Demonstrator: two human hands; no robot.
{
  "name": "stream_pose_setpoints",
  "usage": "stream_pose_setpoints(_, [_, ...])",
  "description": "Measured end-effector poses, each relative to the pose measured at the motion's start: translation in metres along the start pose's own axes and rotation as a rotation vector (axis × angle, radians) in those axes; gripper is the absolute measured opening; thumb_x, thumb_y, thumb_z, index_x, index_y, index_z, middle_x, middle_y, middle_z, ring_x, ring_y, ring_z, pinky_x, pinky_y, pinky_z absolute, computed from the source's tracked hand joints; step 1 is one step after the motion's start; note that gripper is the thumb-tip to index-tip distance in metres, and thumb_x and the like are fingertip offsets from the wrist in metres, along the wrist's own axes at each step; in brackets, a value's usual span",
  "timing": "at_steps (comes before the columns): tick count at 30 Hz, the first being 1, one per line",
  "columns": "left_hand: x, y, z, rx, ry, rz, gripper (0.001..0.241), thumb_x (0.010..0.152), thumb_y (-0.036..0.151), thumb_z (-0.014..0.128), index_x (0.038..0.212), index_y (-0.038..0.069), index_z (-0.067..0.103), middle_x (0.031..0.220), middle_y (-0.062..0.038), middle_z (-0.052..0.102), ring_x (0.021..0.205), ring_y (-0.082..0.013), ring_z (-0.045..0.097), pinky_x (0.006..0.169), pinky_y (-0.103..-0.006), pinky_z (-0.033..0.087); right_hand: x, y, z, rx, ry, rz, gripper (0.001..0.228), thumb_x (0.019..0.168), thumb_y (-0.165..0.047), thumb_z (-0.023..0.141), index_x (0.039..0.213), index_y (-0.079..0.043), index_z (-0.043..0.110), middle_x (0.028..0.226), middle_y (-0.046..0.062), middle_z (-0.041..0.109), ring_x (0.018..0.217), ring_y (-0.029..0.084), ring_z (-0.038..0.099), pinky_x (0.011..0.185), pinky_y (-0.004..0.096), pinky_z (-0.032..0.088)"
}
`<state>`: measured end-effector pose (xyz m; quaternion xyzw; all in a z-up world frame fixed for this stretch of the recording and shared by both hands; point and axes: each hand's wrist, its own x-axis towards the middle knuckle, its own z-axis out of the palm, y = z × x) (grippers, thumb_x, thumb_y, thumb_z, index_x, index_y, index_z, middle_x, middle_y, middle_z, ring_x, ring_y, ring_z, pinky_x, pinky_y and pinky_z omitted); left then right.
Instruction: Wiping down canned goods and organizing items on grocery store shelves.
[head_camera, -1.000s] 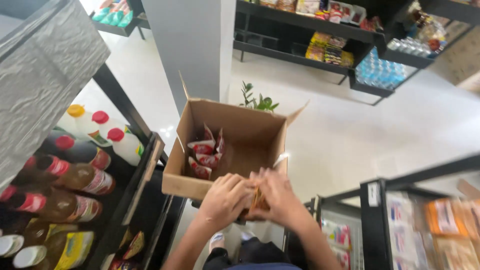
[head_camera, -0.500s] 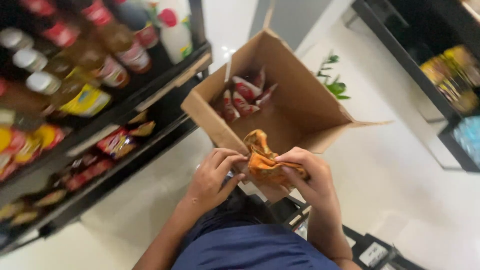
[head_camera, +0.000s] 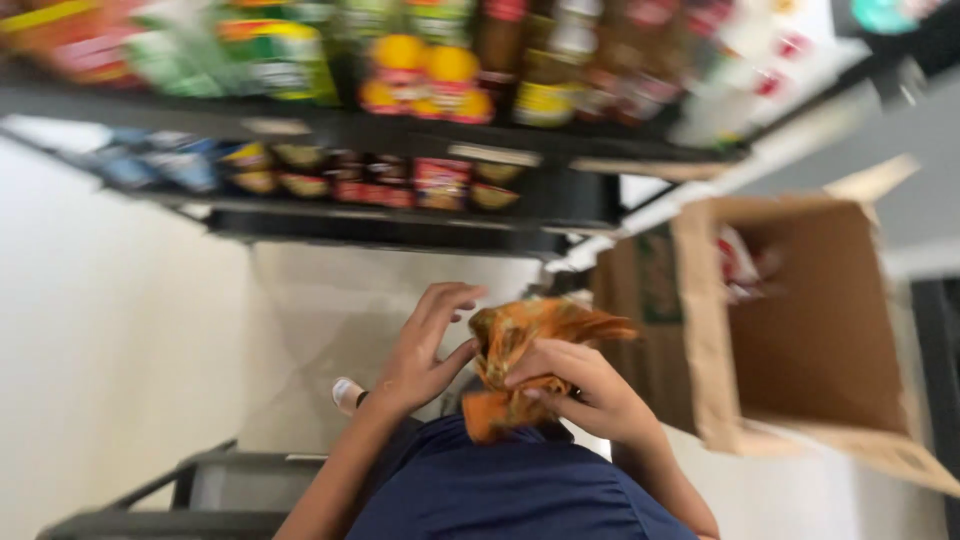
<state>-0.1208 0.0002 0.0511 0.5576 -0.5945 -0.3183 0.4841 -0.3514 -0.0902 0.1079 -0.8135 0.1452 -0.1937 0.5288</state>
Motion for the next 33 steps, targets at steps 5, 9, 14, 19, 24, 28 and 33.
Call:
stream_pose_setpoints(5, [-0.075, -0.071, -0.082, 0.091, 0.144, 0.011, 0.044, 0.096, 0.008, 0.068, 0.139, 0.011, 0.058, 0.134, -0.013, 0.063, 0.123, -0.0282, 0.063, 0.094, -0.0372, 0.057, 0.076, 0.027, 0.093, 0.163, -0.093, -0.033, 0.018, 0.094, 0.002, 0.067, 0.112, -0.002, 0.068, 0.111, 0.01, 0.072, 0.105, 0.024, 0.07, 0.092, 0.034, 0.054])
stream_pose_setpoints(9, [-0.128, -0.127, -0.153, -0.432, 0.114, -0.544, 0.053, 0.106, 0.041, 0.041, 0.147, 0.008, 0.05, 0.126, -0.012, 0.067, 0.105, -0.026, 0.068, 0.09, -0.0375, 0.059, 0.158, 0.04, 0.191, 0.43, 0.138, 0.098, 0.017, 0.098, 0.0, 0.064, 0.114, -0.003, 0.065, 0.112, 0.006, 0.065, 0.105, 0.016, 0.062, 0.093, 0.029, 0.049])
stream_pose_setpoints(14, [-0.161, -0.15, -0.242, -0.982, 0.343, -0.589, 0.078, 0.099, 0.065, 0.021, 0.157, 0.015, 0.037, 0.151, -0.001, 0.055, 0.137, -0.0137, 0.052, 0.106, -0.0339, 0.046, 0.246, 0.015, 0.29, 0.543, 0.127, 0.201, 0.019, 0.101, -0.002, 0.063, 0.119, -0.004, 0.059, 0.11, 0.004, 0.06, 0.104, 0.011, 0.056, 0.094, 0.026, 0.046])
stream_pose_setpoints(19, [-0.178, -0.191, -0.311, -0.766, 0.514, -0.346, 0.067, 0.098, 0.032, 0.06, 0.157, 0.007, 0.039, 0.145, -0.009, 0.056, 0.129, -0.0227, 0.055, 0.105, -0.0412, 0.046, 0.311, 0.018, 0.353, 0.328, 0.121, 0.064, 0.017, 0.103, -0.003, 0.06, 0.119, -0.005, 0.056, 0.112, 0.003, 0.058, 0.107, 0.011, 0.056, 0.097, 0.025, 0.044])
stream_pose_setpoints(24, [-0.182, -0.207, -0.366, -0.578, 0.433, -0.246, 0.06, 0.094, 0.014, 0.075, 0.146, 0.003, 0.05, 0.138, -0.009, 0.062, 0.127, -0.0173, 0.057, 0.11, -0.0364, 0.046, 0.396, 0.064, 0.402, 0.477, 0.107, 0.171, 0.015, 0.105, -0.006, 0.057, 0.12, -0.006, 0.056, 0.11, 0.003, 0.059, 0.104, 0.011, 0.056, 0.093, 0.025, 0.046])
stream_pose_setpoints(28, [-0.179, -0.227, -0.435, -0.569, 0.644, -0.276, 0.044, 0.098, 0.02, 0.07, 0.137, 0.005, 0.057, 0.128, -0.006, 0.068, 0.12, -0.0149, 0.062, 0.106, -0.0342, 0.05, 0.478, 0.088, 0.454, 0.513, 0.021, 0.199, 0.022, 0.104, -0.006, 0.056, 0.125, -0.006, 0.052, 0.114, 0.004, 0.058, 0.107, 0.013, 0.056, 0.09, 0.026, 0.046])
stream_pose_setpoints(33, [-0.179, -0.256, -0.577, 0.05, 1.135, -0.688, 0.036, 0.091, 0.019, 0.074, 0.123, 0.004, 0.065, 0.113, -0.012, 0.071, 0.105, -0.0185, 0.069, 0.093, -0.0356, 0.055, 0.608, 0.061, 0.526, 0.4, -0.203, 0.174, 0.036, 0.097, -0.009, 0.055, 0.132, -0.007, 0.045, 0.126, 0.008, 0.051, 0.118, 0.02, 0.054, 0.092, 0.033, 0.054])
